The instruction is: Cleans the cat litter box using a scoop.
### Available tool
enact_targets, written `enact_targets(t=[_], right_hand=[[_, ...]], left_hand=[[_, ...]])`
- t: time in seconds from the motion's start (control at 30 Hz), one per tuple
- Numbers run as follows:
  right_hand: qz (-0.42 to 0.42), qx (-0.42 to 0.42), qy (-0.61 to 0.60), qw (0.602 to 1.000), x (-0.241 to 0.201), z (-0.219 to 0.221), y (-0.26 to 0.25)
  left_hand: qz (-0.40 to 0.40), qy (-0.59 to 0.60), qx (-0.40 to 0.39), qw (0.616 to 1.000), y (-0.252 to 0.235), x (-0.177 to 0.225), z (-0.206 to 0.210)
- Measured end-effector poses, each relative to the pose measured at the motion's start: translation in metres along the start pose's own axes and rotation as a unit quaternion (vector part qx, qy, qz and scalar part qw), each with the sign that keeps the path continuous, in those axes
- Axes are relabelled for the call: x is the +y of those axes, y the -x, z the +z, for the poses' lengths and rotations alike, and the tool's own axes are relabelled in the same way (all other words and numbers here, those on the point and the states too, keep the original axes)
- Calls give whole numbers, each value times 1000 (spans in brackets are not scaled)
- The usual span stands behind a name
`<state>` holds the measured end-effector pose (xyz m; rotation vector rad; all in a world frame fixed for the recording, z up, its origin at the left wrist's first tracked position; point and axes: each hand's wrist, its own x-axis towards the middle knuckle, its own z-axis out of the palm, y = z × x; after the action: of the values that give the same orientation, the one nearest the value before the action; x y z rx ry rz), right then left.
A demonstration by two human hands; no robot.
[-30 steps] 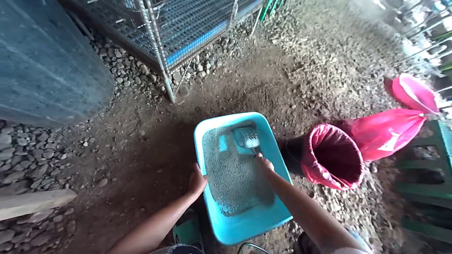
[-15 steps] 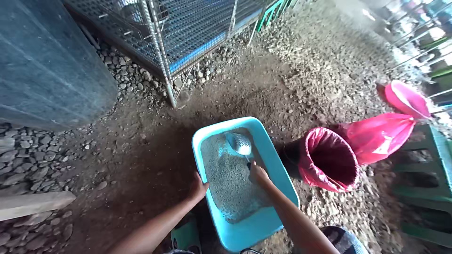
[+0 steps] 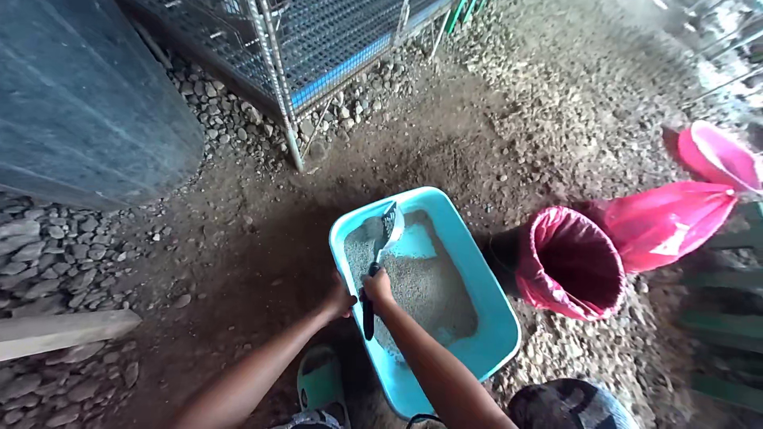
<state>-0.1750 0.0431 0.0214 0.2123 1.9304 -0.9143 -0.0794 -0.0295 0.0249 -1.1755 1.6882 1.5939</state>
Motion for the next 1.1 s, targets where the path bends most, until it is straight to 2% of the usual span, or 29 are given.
enact_targets(t=[0.13, 0.3, 0.47, 0.6, 0.77, 0.83, 0.97, 1.03, 1.1], right_hand=[[-15, 74, -49, 996, -28, -38, -34], [-3, 15, 7, 1000, 1, -25, -12], [-15, 64, -54, 996, -19, -40, -34], [-1, -10, -64, 998, 6, -17, -3], [-5, 82, -150, 985, -34, -37, -41], [-7, 89, -129, 988, -31, -35, -38], [19, -16, -35, 999, 1, -25, 7], [20, -3, -41, 999, 3, -34, 1], [1, 48, -60, 997, -13, -43, -21]], left_hand=[[-3, 7, -14, 1000, 7, 1, 2], [-10, -16, -24, 1000, 3, 2, 8], [0, -6, -27, 1000, -2, -8, 13], [-14, 19, -45, 999, 1, -3, 16], [11, 48, -36, 998, 7, -8, 17], [5, 63, -39, 997, 7, -9, 19], [5, 47, -49, 998, -1, -14, 18], [2, 49, -45, 998, 7, -8, 17], [13, 69, -39, 997, 13, -6, 14]])
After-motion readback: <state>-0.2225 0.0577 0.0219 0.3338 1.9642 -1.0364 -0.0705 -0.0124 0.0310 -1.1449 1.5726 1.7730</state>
